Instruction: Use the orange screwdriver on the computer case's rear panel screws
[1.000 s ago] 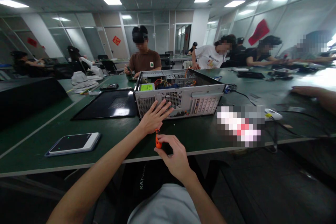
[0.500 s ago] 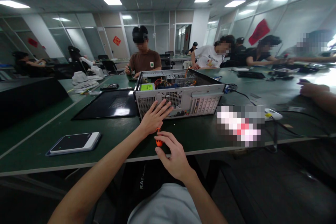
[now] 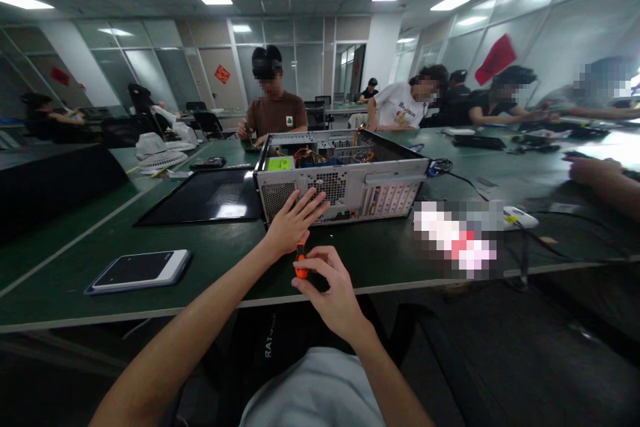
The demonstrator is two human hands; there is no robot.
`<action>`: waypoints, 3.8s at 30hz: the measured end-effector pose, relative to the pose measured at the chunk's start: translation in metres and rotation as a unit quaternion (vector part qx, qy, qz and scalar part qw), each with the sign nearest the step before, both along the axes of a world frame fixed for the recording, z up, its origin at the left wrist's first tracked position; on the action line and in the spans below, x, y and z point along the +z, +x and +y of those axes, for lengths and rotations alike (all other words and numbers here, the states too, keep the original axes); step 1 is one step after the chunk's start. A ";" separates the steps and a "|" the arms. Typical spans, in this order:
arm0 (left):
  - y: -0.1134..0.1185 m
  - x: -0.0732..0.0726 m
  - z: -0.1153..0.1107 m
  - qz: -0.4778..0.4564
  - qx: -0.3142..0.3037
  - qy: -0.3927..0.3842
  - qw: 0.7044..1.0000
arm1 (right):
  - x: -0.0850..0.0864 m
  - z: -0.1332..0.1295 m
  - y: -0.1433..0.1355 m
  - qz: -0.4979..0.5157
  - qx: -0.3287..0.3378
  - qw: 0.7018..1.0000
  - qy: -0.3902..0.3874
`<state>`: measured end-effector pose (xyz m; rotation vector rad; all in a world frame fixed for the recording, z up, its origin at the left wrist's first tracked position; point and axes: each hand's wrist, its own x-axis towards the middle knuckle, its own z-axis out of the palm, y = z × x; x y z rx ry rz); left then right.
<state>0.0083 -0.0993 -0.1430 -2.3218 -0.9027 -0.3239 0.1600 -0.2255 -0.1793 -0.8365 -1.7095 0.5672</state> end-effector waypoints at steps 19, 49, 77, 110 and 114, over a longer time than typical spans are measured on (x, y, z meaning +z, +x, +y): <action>0.000 0.002 -0.002 0.003 0.000 0.002 1.000 | -0.001 -0.001 -0.002 0.023 -0.018 0.999 -0.014; -0.001 -0.001 0.003 0.000 -0.002 0.009 1.000 | 0.001 0.002 0.003 -0.048 0.019 0.999 0.011; 0.000 0.001 0.002 -0.004 -0.002 -0.017 1.000 | -0.014 0.004 -0.007 0.182 -0.059 0.981 -0.013; -0.057 0.014 -0.030 -0.105 0.070 -0.288 0.949 | 0.089 0.094 0.010 0.435 0.027 0.900 -0.021; -0.048 0.013 -0.026 -0.087 0.050 -0.281 0.955 | 0.093 0.103 0.010 0.376 0.058 0.924 -0.022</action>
